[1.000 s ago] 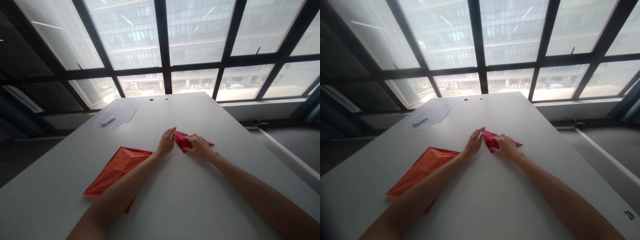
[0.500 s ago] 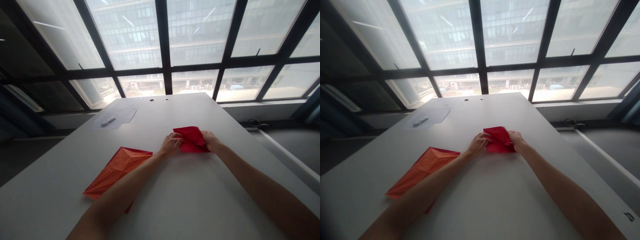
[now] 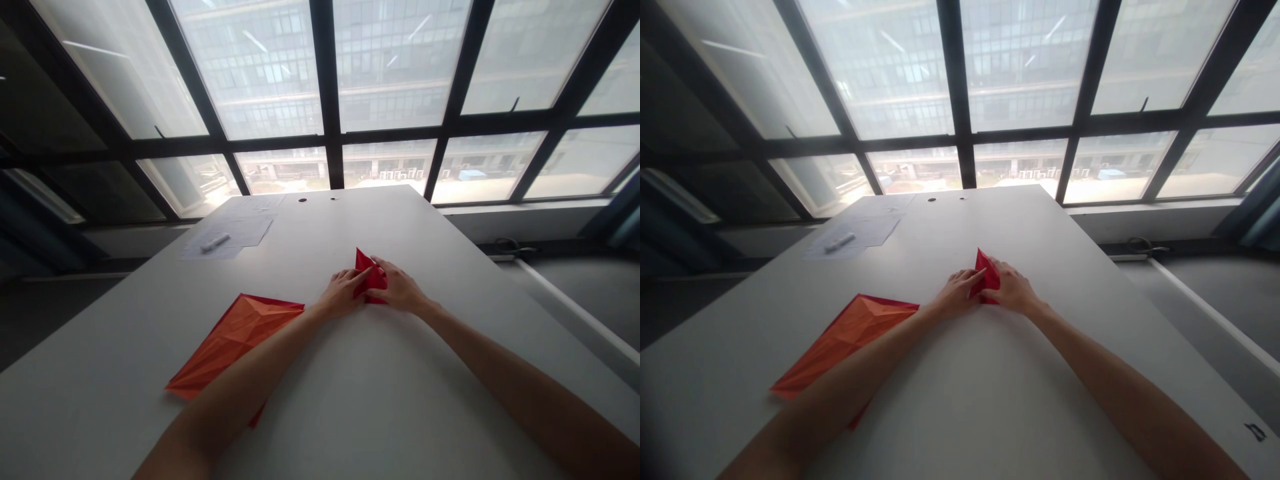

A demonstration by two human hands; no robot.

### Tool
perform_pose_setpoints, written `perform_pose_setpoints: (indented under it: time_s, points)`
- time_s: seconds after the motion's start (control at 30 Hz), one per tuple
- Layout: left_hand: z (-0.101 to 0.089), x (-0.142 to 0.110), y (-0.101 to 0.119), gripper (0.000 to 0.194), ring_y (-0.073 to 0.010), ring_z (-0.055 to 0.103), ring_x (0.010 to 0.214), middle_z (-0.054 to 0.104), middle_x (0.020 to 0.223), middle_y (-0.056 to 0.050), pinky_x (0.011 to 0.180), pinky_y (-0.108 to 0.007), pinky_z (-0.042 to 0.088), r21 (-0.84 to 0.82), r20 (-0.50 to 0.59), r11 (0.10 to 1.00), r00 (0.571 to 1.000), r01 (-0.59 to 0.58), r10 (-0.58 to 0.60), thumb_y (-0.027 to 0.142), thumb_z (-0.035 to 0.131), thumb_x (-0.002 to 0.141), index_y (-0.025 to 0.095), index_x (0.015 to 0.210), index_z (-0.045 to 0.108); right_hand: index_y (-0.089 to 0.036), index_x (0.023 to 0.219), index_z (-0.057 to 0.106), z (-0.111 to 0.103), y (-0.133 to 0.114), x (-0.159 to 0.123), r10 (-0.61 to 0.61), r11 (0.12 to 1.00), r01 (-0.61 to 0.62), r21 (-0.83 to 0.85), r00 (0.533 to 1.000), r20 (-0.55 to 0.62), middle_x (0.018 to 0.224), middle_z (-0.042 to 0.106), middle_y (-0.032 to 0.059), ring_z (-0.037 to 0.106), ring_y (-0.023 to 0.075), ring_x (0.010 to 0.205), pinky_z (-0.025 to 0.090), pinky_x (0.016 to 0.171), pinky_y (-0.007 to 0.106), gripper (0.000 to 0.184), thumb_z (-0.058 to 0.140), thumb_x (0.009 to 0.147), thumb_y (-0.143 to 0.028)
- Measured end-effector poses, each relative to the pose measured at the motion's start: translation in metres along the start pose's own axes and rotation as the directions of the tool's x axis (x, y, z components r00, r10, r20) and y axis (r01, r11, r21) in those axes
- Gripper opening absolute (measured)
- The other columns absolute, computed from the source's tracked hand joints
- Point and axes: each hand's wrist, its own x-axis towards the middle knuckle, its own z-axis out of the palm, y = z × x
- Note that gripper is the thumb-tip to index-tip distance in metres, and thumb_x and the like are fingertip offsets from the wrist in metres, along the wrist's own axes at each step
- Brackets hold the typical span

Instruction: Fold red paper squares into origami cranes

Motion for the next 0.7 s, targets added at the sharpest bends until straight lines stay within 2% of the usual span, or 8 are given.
perform_pose_setpoints:
  time_s: [0.07, 0.17, 0.2, 0.27, 0.33, 0.37, 0.5, 0.7]
  points:
    - [0.000, 0.000, 0.000, 0.061, -0.0274, 0.049, 0.123, 0.058, 0.131, -0.006, 0.109, -0.042, 0.037, 0.009, 0.006, 1.000, 1.000, 0.002, -0.002, 0.030, 0.059, 0.085, 0.033, 0.145, 0.045, -0.019, 0.129, 0.061, 0.001, 0.007, 0.004, 0.091, 0.995, -0.087, 0.040, 0.990, -0.110, 0.115, 0.071, 0.0113, 0.066, 0.0269, 0.104, 0.051, 0.094, 0.040, 0.048, 0.060, 0.082, -0.029]
    - [0.002, 0.000, -0.004, 0.039, -0.0256, 0.049, 0.124, 0.057, 0.131, -0.003, 0.110, -0.041, 0.036, 0.008, -0.039, 0.998, 0.998, 0.059, -0.059, 0.028, 0.055, 0.088, 0.034, 0.125, 0.064, -0.013, 0.088, 0.072, -0.005, 0.020, 0.015, 0.271, 0.936, -0.201, 0.288, 0.935, -0.228, 0.082, 0.074, 0.0080, 0.069, 0.0237, 0.079, 0.056, 0.074, 0.034, 0.021, 0.057, 0.078, -0.024]
    - [0.003, 0.001, -0.005, 0.033, -0.0254, 0.049, 0.124, 0.057, 0.131, -0.003, 0.109, -0.042, 0.037, 0.005, -0.064, 0.995, 0.993, 0.098, -0.098, 0.027, 0.054, 0.089, 0.033, 0.118, 0.068, -0.012, 0.083, 0.071, -0.008, 0.024, 0.018, 0.368, 0.867, -0.243, 0.435, 0.900, -0.232, 0.076, 0.072, 0.0063, 0.068, 0.0215, 0.071, 0.056, 0.066, 0.032, 0.017, 0.059, 0.075, -0.021]
    - [0.006, 0.002, -0.010, 0.027, -0.0254, 0.051, 0.122, 0.057, 0.131, -0.004, 0.108, -0.041, 0.039, -0.009, -0.109, 0.982, 0.976, 0.190, -0.189, 0.027, 0.054, 0.089, 0.029, 0.111, 0.070, -0.012, 0.080, 0.068, -0.014, 0.030, 0.022, 0.560, 0.655, -0.311, 0.689, 0.812, -0.164, 0.070, 0.070, 0.0040, 0.065, 0.0175, 0.059, 0.055, 0.053, 0.027, 0.011, 0.063, 0.070, -0.016]
    - [0.009, 0.004, -0.015, 0.032, -0.0263, 0.051, 0.122, 0.055, 0.134, -0.006, 0.106, -0.041, 0.040, -0.023, -0.147, 0.963, 0.952, 0.269, -0.270, 0.028, 0.055, 0.089, 0.027, 0.119, 0.066, -0.013, 0.080, 0.066, -0.019, 0.033, 0.025, 0.672, 0.454, -0.345, 0.821, 0.738, -0.061, 0.067, 0.069, 0.0029, 0.063, 0.0150, 0.053, 0.054, 0.047, 0.025, 0.012, 0.064, 0.068, -0.010]
    - [0.011, 0.005, -0.017, 0.038, -0.0272, 0.050, 0.123, 0.054, 0.136, -0.008, 0.106, -0.042, 0.040, -0.025, -0.159, 0.954, 0.940, 0.300, -0.300, 0.029, 0.056, 0.089, 0.025, 0.126, 0.061, -0.013, 0.080, 0.065, -0.021, 0.035, 0.025, 0.697, 0.389, -0.352, 0.851, 0.717, -0.022, 0.066, 0.069, 0.0026, 0.062, 0.0145, 0.051, 0.054, 0.046, 0.024, 0.013, 0.064, 0.068, -0.007]
    - [0.016, 0.008, -0.023, 0.058, -0.0294, 0.049, 0.125, 0.057, 0.134, -0.012, 0.107, -0.045, 0.037, -0.023, -0.153, 0.930, 0.918, 0.367, -0.366, 0.030, 0.056, 0.089, 0.019, 0.144, 0.042, -0.013, 0.081, 0.065, -0.025, 0.041, 0.025, 0.694, 0.285, -0.365, 0.887, 0.716, 0.072, 0.065, 0.069, 0.0029, 0.062, 0.0141, 0.051, 0.054, 0.047, 0.024, 0.014, 0.064, 0.071, -0.004]
    - [0.013, 0.009, -0.023, 0.054, -0.0288, 0.051, 0.121, 0.062, 0.125, -0.008, 0.104, -0.044, 0.037, -0.014, -0.115, 0.934, 0.927, 0.358, -0.357, 0.033, 0.059, 0.088, 0.028, 0.141, 0.048, -0.013, 0.082, 0.066, -0.021, 0.058, 0.028, 0.641, 0.294, -0.326, 0.899, 0.765, 0.068, 0.067, 0.070, 0.0029, 0.064, 0.0158, 0.054, 0.057, 0.053, 0.027, 0.014, 0.065, 0.070, -0.006]
